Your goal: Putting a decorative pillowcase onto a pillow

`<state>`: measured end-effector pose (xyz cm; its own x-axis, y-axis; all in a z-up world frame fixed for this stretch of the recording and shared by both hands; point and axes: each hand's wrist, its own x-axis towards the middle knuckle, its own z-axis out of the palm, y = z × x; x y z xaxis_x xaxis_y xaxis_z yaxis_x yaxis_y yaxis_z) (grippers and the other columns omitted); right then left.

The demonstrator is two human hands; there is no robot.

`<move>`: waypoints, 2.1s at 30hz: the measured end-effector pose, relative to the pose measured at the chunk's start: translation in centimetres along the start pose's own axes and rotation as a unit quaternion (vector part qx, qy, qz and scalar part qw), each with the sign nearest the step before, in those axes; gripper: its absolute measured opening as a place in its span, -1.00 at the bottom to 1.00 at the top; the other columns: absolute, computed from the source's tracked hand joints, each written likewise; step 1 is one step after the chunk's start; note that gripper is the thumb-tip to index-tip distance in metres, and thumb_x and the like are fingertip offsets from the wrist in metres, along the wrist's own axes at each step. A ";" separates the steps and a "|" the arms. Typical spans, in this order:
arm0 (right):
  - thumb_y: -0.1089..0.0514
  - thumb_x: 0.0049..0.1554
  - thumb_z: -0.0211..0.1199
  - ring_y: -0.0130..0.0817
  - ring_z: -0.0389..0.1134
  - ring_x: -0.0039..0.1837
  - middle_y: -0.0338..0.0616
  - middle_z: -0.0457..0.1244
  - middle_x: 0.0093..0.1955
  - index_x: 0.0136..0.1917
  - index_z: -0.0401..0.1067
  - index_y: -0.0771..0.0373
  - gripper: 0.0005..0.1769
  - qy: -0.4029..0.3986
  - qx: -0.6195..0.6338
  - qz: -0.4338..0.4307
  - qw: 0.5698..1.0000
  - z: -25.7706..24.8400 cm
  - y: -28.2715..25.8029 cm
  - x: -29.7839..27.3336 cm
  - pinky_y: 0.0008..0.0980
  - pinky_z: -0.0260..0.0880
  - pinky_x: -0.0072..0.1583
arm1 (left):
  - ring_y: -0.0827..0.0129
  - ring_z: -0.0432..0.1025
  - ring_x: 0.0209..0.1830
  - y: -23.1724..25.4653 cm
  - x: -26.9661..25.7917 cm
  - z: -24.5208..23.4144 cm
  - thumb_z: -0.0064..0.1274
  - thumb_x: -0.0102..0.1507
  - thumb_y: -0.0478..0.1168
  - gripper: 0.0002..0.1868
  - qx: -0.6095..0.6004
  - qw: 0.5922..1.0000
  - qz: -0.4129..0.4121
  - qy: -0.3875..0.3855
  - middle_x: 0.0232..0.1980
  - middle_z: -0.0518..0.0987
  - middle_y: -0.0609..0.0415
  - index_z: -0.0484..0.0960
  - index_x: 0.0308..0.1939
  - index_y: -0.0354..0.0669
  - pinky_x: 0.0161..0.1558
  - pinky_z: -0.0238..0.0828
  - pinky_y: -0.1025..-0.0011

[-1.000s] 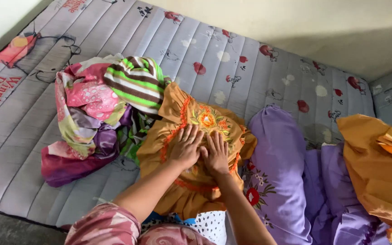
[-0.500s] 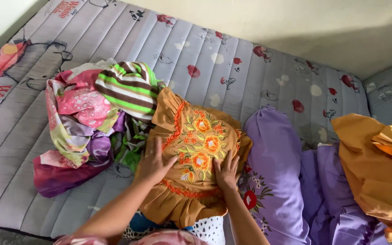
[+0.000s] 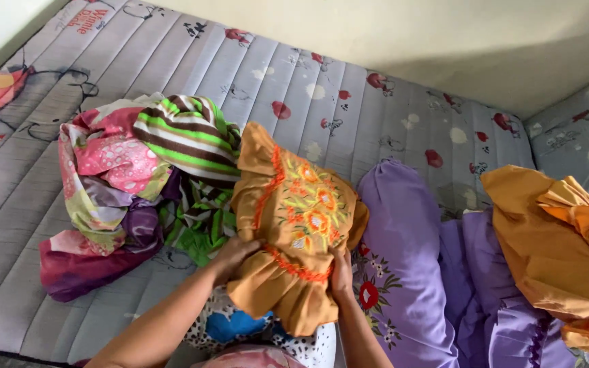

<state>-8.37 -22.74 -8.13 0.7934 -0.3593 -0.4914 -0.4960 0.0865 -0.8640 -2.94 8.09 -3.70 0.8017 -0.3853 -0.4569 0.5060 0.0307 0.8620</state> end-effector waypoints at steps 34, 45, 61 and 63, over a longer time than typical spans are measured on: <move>0.03 0.15 0.30 -0.18 0.44 0.21 -0.08 0.43 0.14 0.21 0.58 0.15 -0.63 -0.032 -0.367 -0.356 0.859 -5.4 -15.2 -11.0 -0.28 0.39 0.27 | -0.03 0.52 0.22 1.1 -5.2 21.2 0.20 0.22 -0.06 -0.50 0.420 0.798 0.424 -0.091 0.17 0.63 -0.21 0.49 0.17 -0.17 0.31 0.39 0.16; -0.03 -0.06 0.44 0.07 0.35 0.19 0.03 0.39 0.08 0.11 0.54 0.20 -0.51 0.034 -0.468 -0.457 0.755 -8.0 -11.1 -9.8 -0.04 0.24 0.27 | -0.29 -0.23 0.64 -0.7 -8.6 20.8 0.34 -0.04 0.32 0.38 0.479 0.828 0.208 0.201 0.58 -0.14 -0.44 -0.12 0.54 -0.38 0.39 -0.33 -0.44; 0.09 0.10 0.23 0.05 0.46 -0.08 0.03 0.41 -0.15 -0.04 0.54 0.16 -0.81 -0.114 -0.461 -0.362 0.802 -12.6 -6.7 -18.2 -0.08 0.46 -0.04 | -0.40 -0.34 0.62 -5.0 -9.7 27.2 0.02 0.16 0.41 0.03 0.590 0.790 0.166 0.030 0.64 -0.09 -0.31 0.10 0.58 0.07 0.31 -0.55 -0.69; 0.06 0.09 0.22 0.06 0.46 -0.08 0.03 0.41 -0.16 -0.04 0.53 0.14 -0.80 -0.113 -0.483 -0.336 0.801 -13.6 -5.7 -18.1 -0.07 0.45 -0.03 | -0.42 -0.33 0.61 -5.3 -10.1 26.4 0.02 0.17 0.39 0.00 0.588 0.786 0.190 0.018 0.64 -0.07 -0.31 0.14 0.58 0.08 0.30 -0.56 -0.70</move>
<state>-24.74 -29.38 7.18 0.9850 0.1642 -0.0527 0.1151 -0.8533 -0.5086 -22.12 -12.56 2.17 0.8433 -0.5272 -0.1043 -0.3993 -0.7446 0.5349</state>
